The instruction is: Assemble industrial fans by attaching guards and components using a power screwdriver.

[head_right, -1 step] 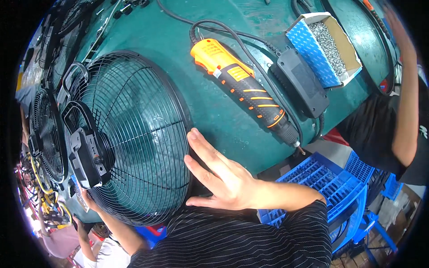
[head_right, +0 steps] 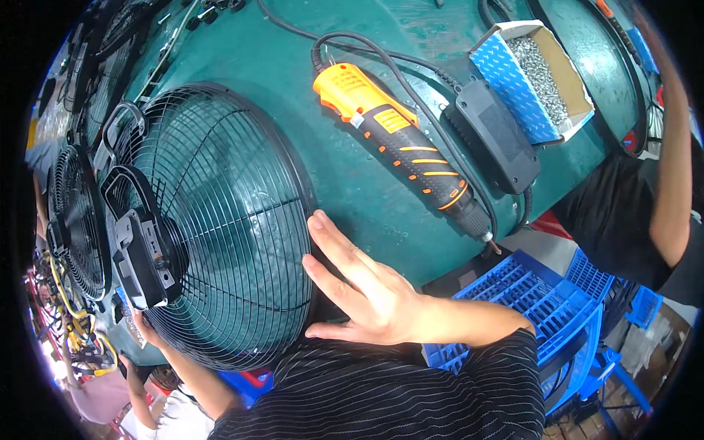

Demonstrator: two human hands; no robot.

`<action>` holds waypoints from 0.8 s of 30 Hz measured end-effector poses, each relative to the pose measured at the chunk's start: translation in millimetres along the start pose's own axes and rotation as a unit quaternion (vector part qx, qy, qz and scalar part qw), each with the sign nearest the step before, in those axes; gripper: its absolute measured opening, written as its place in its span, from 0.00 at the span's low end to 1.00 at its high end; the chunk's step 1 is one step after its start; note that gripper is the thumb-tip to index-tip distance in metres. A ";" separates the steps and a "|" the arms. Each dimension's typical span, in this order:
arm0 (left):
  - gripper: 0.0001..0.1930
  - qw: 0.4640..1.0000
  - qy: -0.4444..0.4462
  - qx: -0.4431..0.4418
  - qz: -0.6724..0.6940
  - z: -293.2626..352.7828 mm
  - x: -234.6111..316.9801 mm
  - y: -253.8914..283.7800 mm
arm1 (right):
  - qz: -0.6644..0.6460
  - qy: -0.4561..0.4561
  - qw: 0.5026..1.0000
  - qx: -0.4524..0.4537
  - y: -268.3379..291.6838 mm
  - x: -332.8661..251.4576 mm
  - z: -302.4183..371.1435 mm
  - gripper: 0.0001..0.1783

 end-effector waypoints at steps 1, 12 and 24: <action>0.37 1.000 0.001 0.001 0.000 1.3 -0.5 -2.5 | 0.000 0.000 1.000 -0.001 -0.2 0.0 0.0 0.53; 0.41 0.976 -0.116 -0.108 -0.147 1.1 36.6 -82.8 | 0.092 -0.008 0.993 0.075 34.4 -13.0 -13.9 0.52; 0.21 0.634 -0.094 -0.097 -0.762 34.7 152.6 -50.5 | 0.513 -0.171 0.834 0.113 97.5 35.7 -69.3 0.24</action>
Point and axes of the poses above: each hand's wrist, its own z-axis away from the middle knuckle, its own y-axis out of the back of the hand, x = y × z, the point moved 10 cm from there along -z, towards the middle knuckle, and after that the axes turned 10 degrees about -y, right-handed, at the moved point
